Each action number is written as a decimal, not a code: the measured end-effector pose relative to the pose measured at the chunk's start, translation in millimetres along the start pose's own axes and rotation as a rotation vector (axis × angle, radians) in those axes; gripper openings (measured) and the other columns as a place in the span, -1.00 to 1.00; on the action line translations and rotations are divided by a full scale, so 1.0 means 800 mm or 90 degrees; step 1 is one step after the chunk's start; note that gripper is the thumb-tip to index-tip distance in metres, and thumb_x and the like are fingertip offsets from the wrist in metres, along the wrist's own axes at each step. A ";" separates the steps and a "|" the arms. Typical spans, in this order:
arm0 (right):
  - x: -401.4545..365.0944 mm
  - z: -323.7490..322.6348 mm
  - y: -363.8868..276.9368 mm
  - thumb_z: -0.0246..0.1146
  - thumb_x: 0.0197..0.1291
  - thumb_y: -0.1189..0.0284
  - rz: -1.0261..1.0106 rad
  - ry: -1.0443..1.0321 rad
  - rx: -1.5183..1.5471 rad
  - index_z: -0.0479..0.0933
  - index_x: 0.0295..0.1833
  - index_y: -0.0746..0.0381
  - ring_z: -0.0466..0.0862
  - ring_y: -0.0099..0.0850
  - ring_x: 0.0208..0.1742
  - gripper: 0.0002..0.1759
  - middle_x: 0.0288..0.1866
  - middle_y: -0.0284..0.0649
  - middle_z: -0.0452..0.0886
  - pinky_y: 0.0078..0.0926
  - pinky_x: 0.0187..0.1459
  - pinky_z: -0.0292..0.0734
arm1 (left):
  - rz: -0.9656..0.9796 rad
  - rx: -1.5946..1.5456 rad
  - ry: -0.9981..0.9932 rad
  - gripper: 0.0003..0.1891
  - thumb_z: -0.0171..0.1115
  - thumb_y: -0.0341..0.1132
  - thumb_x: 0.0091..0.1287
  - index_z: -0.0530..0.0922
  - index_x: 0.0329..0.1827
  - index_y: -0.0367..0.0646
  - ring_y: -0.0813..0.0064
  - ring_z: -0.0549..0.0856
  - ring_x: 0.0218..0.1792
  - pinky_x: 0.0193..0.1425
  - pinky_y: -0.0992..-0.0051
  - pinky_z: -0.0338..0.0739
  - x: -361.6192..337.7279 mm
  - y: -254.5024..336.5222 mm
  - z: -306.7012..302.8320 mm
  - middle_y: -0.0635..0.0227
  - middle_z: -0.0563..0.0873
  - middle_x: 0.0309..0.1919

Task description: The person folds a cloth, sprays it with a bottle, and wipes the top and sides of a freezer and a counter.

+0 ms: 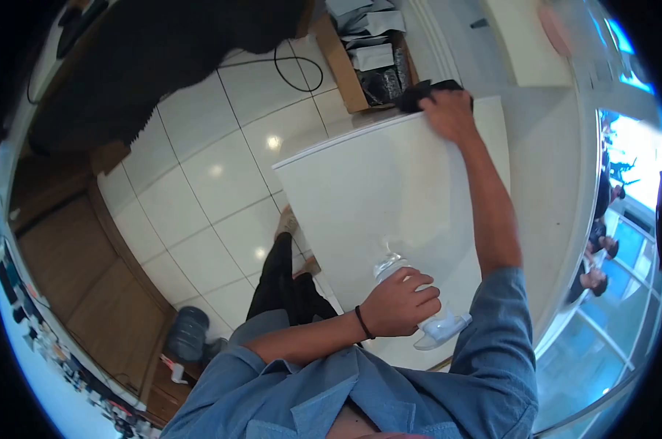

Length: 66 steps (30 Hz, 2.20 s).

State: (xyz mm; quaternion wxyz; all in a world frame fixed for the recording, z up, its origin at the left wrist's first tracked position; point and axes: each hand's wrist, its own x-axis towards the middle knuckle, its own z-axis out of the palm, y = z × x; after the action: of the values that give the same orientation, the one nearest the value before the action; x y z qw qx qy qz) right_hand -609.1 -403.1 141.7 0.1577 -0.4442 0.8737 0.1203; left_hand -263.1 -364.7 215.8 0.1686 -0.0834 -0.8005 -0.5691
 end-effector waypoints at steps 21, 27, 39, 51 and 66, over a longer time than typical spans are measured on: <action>0.070 -0.029 0.124 -0.14 0.39 -0.11 0.240 -0.276 -0.068 0.55 0.25 0.30 0.47 0.11 0.38 -0.25 0.31 0.16 0.55 -0.12 0.39 0.30 | -0.022 -0.058 0.076 -0.85 0.21 -0.29 0.20 0.53 -0.19 -0.05 0.37 0.61 0.04 0.25 0.21 0.46 -0.009 -0.003 0.007 0.42 0.61 -0.23; 0.076 0.025 0.260 -0.21 0.42 -0.10 0.292 -0.130 -0.119 0.54 0.25 0.31 0.44 0.14 0.40 -0.24 0.33 0.17 0.52 -0.03 0.40 0.29 | -0.023 -0.037 0.073 -0.85 0.23 -0.29 0.18 0.55 -0.21 -0.04 0.39 0.61 -0.02 0.24 0.25 0.46 -0.010 -0.001 0.005 0.44 0.58 -0.28; -0.023 -0.051 -0.226 0.02 0.36 0.05 -0.161 -0.218 0.020 0.65 0.08 0.21 0.69 0.03 0.05 -0.48 -0.07 0.09 0.72 -0.01 0.13 0.55 | 0.003 0.012 0.088 -0.73 0.30 -0.32 0.01 0.60 -0.18 -0.06 0.38 0.61 0.04 0.21 0.29 0.46 -0.011 -0.001 0.014 0.44 0.64 -0.19; -0.044 -0.038 -0.050 0.04 0.41 0.05 -0.088 0.007 0.018 0.47 0.35 0.12 0.61 0.07 0.20 -0.45 0.24 0.03 0.61 -0.08 0.23 0.50 | -0.005 -0.023 0.001 -0.67 0.41 -0.39 -0.07 0.59 -0.18 -0.03 0.38 0.63 0.05 0.16 0.29 0.44 -0.013 -0.001 -0.001 0.45 0.66 -0.17; -0.512 0.148 -0.252 0.13 0.14 0.28 0.019 0.034 0.112 0.21 0.60 0.03 -0.11 -0.07 0.72 -0.17 0.72 -0.16 -0.02 0.48 0.46 -0.28 | -0.186 0.106 0.412 -0.76 0.38 -0.43 0.27 0.63 -0.01 -0.20 0.22 0.72 -0.02 0.09 0.29 0.60 -0.278 0.065 -0.177 0.27 0.75 -0.13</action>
State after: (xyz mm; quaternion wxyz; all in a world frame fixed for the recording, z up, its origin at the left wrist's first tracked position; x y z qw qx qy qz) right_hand -197.4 -175.4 174.7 0.1709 -0.4185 0.8914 0.0339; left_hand -14.7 -466.8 222.5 0.3364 0.2300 -0.7530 -0.5167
